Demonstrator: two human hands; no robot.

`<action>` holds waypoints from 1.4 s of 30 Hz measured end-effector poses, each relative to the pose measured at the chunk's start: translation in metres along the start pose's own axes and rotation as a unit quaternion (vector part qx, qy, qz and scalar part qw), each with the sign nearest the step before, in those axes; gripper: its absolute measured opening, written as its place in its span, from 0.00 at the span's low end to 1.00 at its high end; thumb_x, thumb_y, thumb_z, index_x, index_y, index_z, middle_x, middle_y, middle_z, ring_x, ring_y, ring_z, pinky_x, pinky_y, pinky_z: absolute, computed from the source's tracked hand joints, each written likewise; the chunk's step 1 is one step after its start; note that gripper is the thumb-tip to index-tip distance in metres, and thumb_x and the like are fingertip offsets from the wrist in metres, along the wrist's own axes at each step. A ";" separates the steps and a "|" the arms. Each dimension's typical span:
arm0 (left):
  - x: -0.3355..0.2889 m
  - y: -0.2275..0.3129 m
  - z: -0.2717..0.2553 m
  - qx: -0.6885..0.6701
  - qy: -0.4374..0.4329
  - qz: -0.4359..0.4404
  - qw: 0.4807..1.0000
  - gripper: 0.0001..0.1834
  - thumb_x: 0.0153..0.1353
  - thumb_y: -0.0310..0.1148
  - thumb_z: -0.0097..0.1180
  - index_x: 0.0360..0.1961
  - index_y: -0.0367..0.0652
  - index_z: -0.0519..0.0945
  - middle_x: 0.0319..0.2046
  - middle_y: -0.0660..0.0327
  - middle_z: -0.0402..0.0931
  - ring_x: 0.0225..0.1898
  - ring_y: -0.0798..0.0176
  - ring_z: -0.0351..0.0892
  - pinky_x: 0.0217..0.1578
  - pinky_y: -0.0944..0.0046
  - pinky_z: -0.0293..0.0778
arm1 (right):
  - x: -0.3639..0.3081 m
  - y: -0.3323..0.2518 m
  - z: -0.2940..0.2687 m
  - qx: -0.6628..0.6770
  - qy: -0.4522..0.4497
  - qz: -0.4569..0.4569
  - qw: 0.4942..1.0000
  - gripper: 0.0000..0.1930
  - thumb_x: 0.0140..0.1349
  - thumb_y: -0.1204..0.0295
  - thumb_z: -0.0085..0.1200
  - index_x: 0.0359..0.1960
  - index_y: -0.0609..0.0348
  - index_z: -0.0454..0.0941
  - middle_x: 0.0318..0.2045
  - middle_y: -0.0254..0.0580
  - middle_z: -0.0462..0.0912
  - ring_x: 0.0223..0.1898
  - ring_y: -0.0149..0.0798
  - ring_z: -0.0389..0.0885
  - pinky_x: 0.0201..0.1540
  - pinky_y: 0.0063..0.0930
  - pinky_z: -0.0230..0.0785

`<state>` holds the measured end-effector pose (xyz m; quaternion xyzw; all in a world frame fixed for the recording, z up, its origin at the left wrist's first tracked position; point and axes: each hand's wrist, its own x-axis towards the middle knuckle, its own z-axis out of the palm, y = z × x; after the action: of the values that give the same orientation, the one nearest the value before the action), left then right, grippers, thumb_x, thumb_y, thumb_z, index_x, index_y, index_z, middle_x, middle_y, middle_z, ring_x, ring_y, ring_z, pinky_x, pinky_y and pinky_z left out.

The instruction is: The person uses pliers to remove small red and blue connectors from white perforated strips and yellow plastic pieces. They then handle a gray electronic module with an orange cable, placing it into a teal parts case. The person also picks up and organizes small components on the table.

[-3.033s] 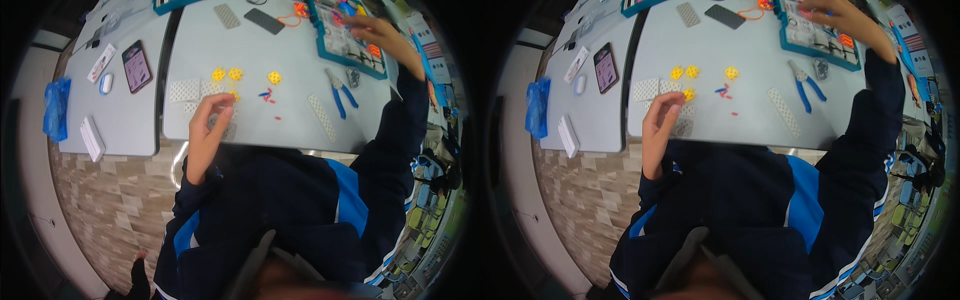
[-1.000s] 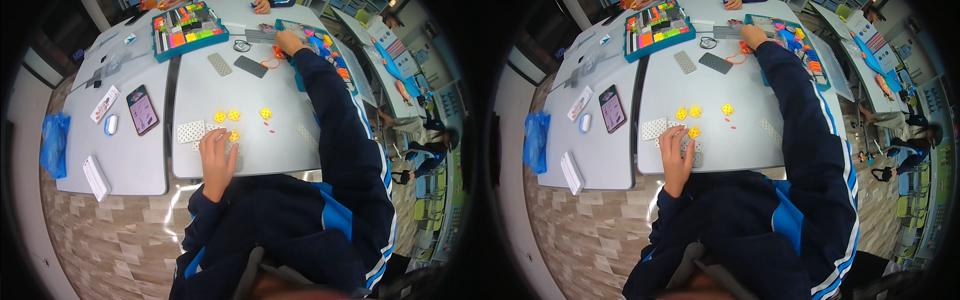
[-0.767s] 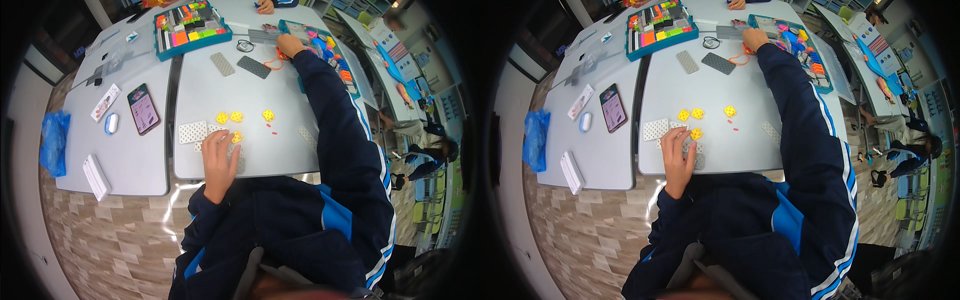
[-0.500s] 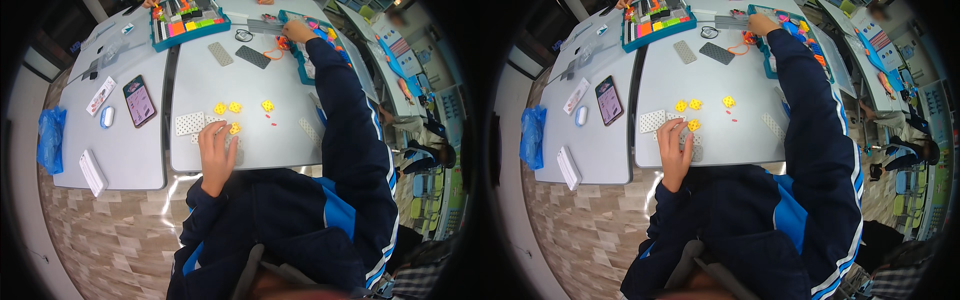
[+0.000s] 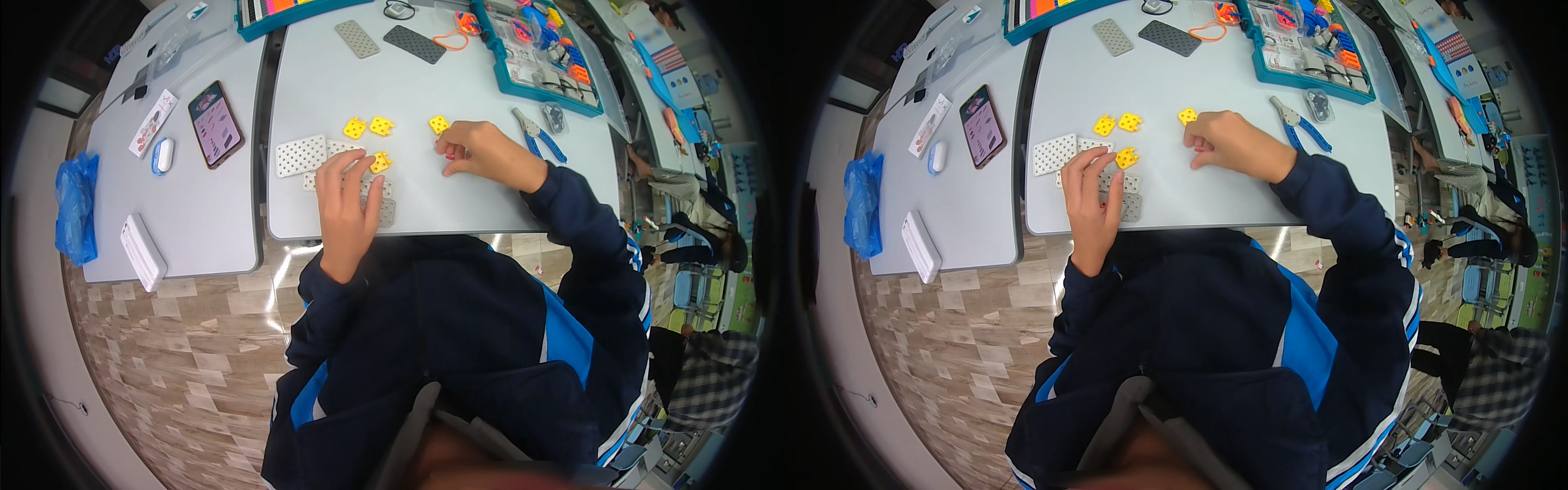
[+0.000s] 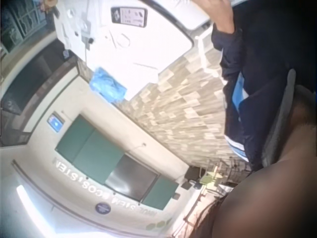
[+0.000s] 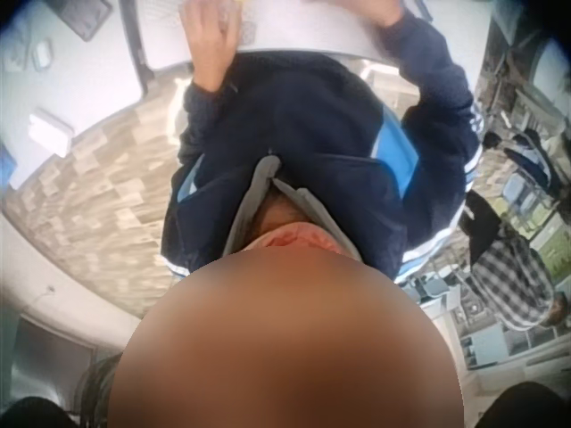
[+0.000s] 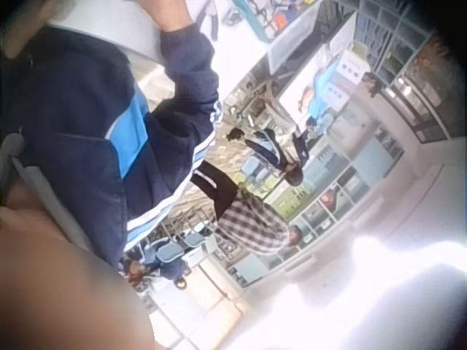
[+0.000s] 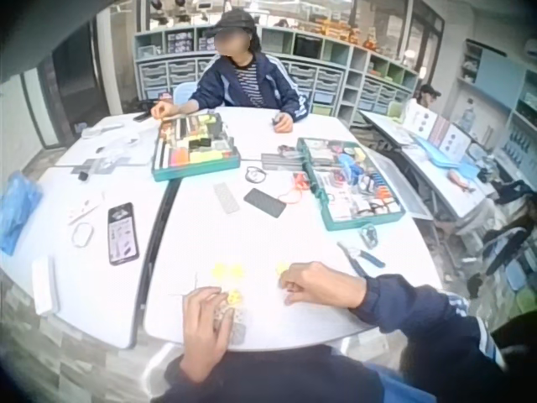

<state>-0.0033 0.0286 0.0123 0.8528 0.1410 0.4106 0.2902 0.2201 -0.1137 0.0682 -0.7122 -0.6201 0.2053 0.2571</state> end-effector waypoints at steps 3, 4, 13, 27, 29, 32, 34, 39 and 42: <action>0.000 0.001 -0.001 0.000 0.007 0.004 1.000 0.13 0.62 0.23 0.60 0.49 0.36 0.80 0.52 0.52 0.76 0.54 0.48 0.73 0.55 0.54 0.70 | -0.002 0.005 0.006 -0.011 0.027 0.006 1.000 0.08 0.56 0.75 0.66 0.36 0.65 0.83 0.30 0.47 0.85 0.31 0.45 0.85 0.38 0.33 0.77; 0.000 0.001 -0.001 0.003 0.007 0.003 1.000 0.13 0.62 0.23 0.60 0.49 0.36 0.80 0.52 0.52 0.76 0.54 0.48 0.73 0.55 0.54 0.70 | -0.002 0.007 0.007 -0.015 0.027 0.020 0.999 0.08 0.56 0.76 0.66 0.35 0.65 0.83 0.31 0.47 0.85 0.31 0.45 0.85 0.38 0.33 0.77; -0.001 0.001 -0.002 0.008 -0.005 -0.002 1.000 0.15 0.62 0.24 0.61 0.50 0.36 0.79 0.52 0.52 0.74 0.55 0.46 0.73 0.55 0.51 0.71 | 0.010 0.006 0.017 -0.140 0.118 -0.034 0.983 0.05 0.55 0.75 0.60 0.30 0.63 0.81 0.29 0.50 0.82 0.32 0.50 0.84 0.38 0.39 0.76; -0.002 0.001 -0.004 -0.003 0.006 -0.005 1.000 0.14 0.62 0.24 0.61 0.49 0.35 0.79 0.52 0.52 0.75 0.54 0.46 0.73 0.55 0.51 0.71 | 0.133 0.202 -0.138 -0.286 0.217 0.062 0.931 0.09 0.60 0.69 0.64 0.37 0.62 0.87 0.29 0.46 0.88 0.30 0.40 0.87 0.35 0.33 0.79; -0.002 0.002 -0.004 -0.010 0.011 -0.006 1.000 0.13 0.62 0.22 0.60 0.49 0.35 0.80 0.51 0.52 0.75 0.54 0.47 0.73 0.55 0.52 0.70 | 0.137 0.208 -0.138 -0.263 0.204 0.051 0.942 0.10 0.61 0.68 0.63 0.40 0.61 0.87 0.31 0.47 0.88 0.32 0.42 0.88 0.36 0.34 0.79; -0.001 0.000 -0.003 -0.012 0.010 0.005 1.000 0.14 0.61 0.23 0.62 0.49 0.35 0.80 0.51 0.52 0.75 0.54 0.46 0.73 0.54 0.51 0.71 | 0.120 0.169 -0.136 -0.346 0.200 -0.001 0.917 0.13 0.61 0.67 0.63 0.45 0.60 0.86 0.35 0.48 0.88 0.36 0.42 0.88 0.39 0.35 0.79; -0.001 0.000 -0.003 -0.018 0.010 0.006 1.000 0.14 0.61 0.23 0.62 0.48 0.35 0.80 0.51 0.52 0.75 0.54 0.46 0.73 0.54 0.51 0.71 | 0.094 0.122 -0.126 -0.234 0.091 -0.002 0.968 0.16 0.60 0.67 0.66 0.48 0.58 0.85 0.40 0.44 0.88 0.34 0.38 0.86 0.40 0.33 0.77; -0.001 0.000 -0.006 -0.035 0.029 0.005 0.999 0.14 0.60 0.22 0.62 0.48 0.36 0.81 0.51 0.53 0.77 0.54 0.49 0.73 0.56 0.54 0.70 | 0.039 0.033 -0.047 -0.136 -0.076 0.013 0.988 0.25 0.54 0.69 0.71 0.54 0.56 0.80 0.45 0.40 0.81 0.32 0.35 0.82 0.41 0.27 0.76; -0.003 0.003 -0.011 -0.013 0.036 0.006 0.999 0.14 0.60 0.23 0.62 0.48 0.37 0.81 0.51 0.53 0.77 0.54 0.49 0.73 0.56 0.54 0.69 | 0.040 0.026 -0.027 -0.061 -0.057 -0.006 0.996 0.22 0.53 0.67 0.71 0.48 0.58 0.80 0.40 0.42 0.81 0.32 0.38 0.82 0.40 0.30 0.77</action>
<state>-0.0139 0.0293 0.0177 0.8346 0.1409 0.4447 0.2930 0.2629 -0.0799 0.0739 -0.7100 -0.6495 0.2059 0.1782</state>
